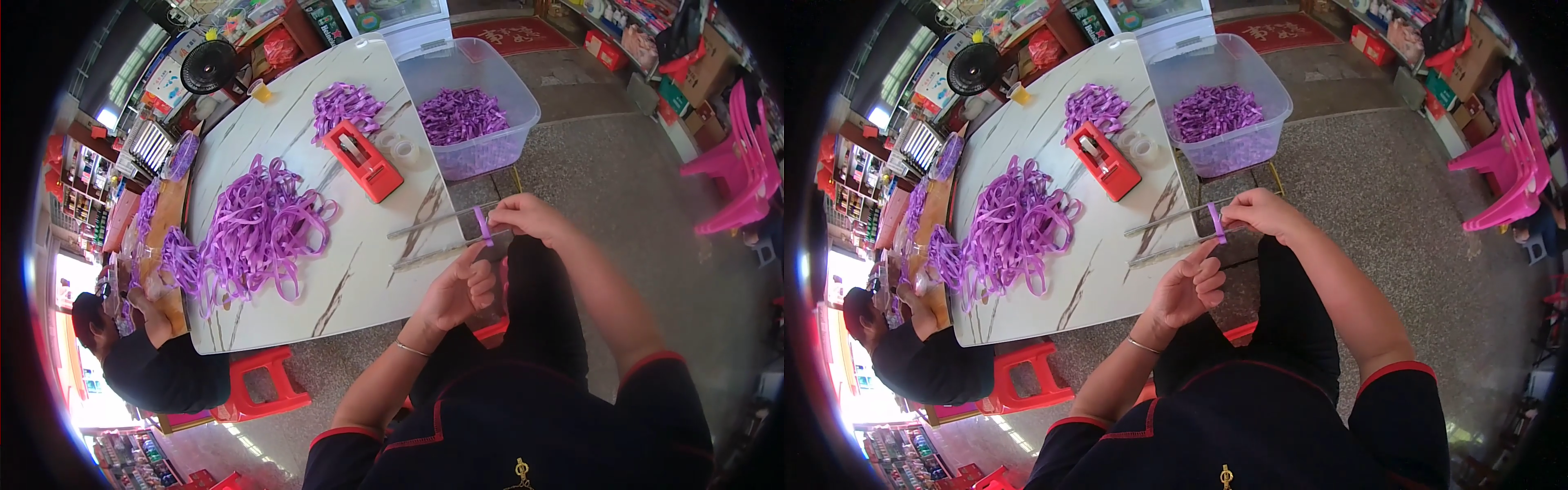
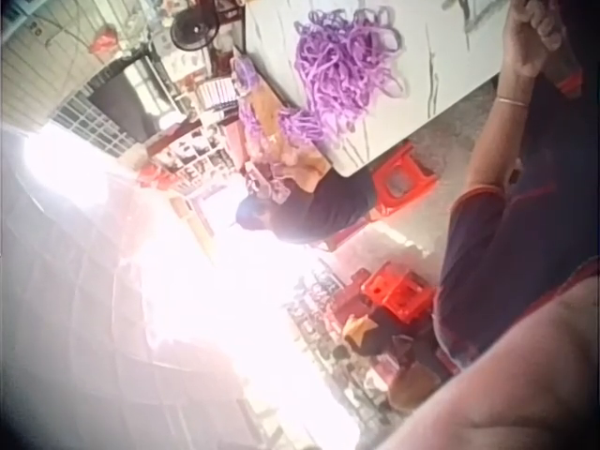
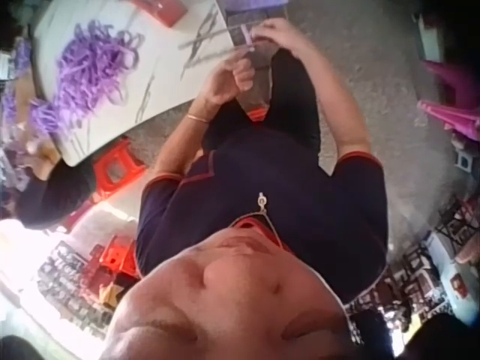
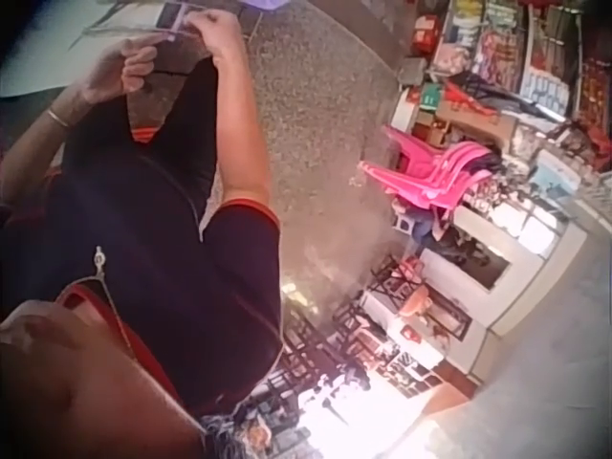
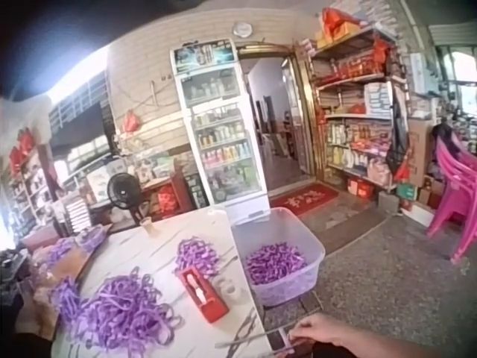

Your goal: Wrapping small purple products with purple ribbon and securing them with tape.

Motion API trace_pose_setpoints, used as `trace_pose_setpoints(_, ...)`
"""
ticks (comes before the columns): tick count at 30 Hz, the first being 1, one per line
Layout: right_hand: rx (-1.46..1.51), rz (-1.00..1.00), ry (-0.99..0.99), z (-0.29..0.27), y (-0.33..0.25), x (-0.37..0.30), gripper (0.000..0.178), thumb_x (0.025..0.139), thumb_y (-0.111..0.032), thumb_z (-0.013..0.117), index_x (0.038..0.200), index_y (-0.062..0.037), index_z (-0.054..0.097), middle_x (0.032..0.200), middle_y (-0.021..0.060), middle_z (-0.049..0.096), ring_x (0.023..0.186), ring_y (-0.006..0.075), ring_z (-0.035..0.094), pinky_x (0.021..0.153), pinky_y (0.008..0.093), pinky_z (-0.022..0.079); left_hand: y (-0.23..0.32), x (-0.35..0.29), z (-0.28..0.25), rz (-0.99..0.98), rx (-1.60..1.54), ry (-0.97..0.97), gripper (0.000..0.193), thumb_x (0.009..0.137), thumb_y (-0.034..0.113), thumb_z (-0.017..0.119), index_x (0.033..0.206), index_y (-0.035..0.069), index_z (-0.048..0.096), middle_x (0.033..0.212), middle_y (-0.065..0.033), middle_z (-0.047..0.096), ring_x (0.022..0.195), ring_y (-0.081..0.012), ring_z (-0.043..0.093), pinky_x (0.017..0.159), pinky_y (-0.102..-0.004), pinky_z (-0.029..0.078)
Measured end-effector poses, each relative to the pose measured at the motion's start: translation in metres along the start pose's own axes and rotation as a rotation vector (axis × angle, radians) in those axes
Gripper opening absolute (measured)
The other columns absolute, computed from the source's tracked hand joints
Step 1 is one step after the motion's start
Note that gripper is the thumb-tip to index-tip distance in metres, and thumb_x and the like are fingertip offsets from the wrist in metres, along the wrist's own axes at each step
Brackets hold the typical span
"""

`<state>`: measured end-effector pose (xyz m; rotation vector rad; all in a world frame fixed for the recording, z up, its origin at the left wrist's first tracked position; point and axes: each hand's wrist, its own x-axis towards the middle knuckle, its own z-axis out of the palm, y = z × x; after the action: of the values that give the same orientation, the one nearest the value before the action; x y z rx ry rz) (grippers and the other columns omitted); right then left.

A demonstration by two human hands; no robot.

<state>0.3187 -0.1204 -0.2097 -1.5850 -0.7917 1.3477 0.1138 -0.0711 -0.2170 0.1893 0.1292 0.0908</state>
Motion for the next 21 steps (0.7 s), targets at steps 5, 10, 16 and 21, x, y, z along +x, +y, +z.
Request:
trace_pose_setpoints(5,-0.098,-0.11,0.065,0.008,-0.008,-0.003,0.021,0.081,-0.021,0.06,0.077,-0.0008,0.064,0.076,0.0039,0.065,0.068,0.0103,0.061,0.057,0.0219,0.043,0.001,0.0,-0.001,-0.003,0.011,-0.004,0.044,0.08,0.008,0.044,0.124,0.012,0.043,0.066,0.0019,0.028,0.06,-0.0097,0.029,0.054,-0.0225,0.029)
trace_pose_setpoints(10,-0.43,-0.244,0.157,0.01,-0.012,-0.003,0.019,0.079,-0.02,0.061,0.075,-0.0011,0.063,0.068,0.0036,0.062,0.062,0.0098,0.057,0.054,0.0249,0.042,0.0,0.0,-0.002,0.001,0.012,-0.004,0.044,0.079,0.008,0.044,0.123,0.012,0.044,0.066,0.0019,0.028,0.06,-0.0098,0.029,0.054,-0.0228,0.029)
trace_pose_setpoints(16,-0.746,-0.338,0.304,0.026,-0.03,-0.014,0.021,0.074,-0.023,0.064,0.076,-0.0024,0.063,0.064,0.0071,0.062,0.059,0.0145,0.059,0.057,0.0299,0.045,0.001,-0.001,-0.004,0.003,0.012,0.03,0.044,0.079,0.008,0.044,0.123,0.012,0.043,0.066,0.0019,0.028,0.06,-0.0098,0.029,0.054,-0.0226,0.028)
trace_pose_setpoints(21,-0.525,-0.294,0.19,0.009,-0.013,-0.004,0.02,0.079,-0.02,0.06,0.078,-0.0009,0.063,0.069,0.0053,0.063,0.063,0.0116,0.059,0.057,0.027,0.045,0.0,0.001,-0.002,-0.002,0.004,0.01,0.044,0.079,0.008,0.044,0.123,0.012,0.043,0.066,0.0018,0.029,0.06,-0.0097,0.029,0.053,-0.0221,0.028)
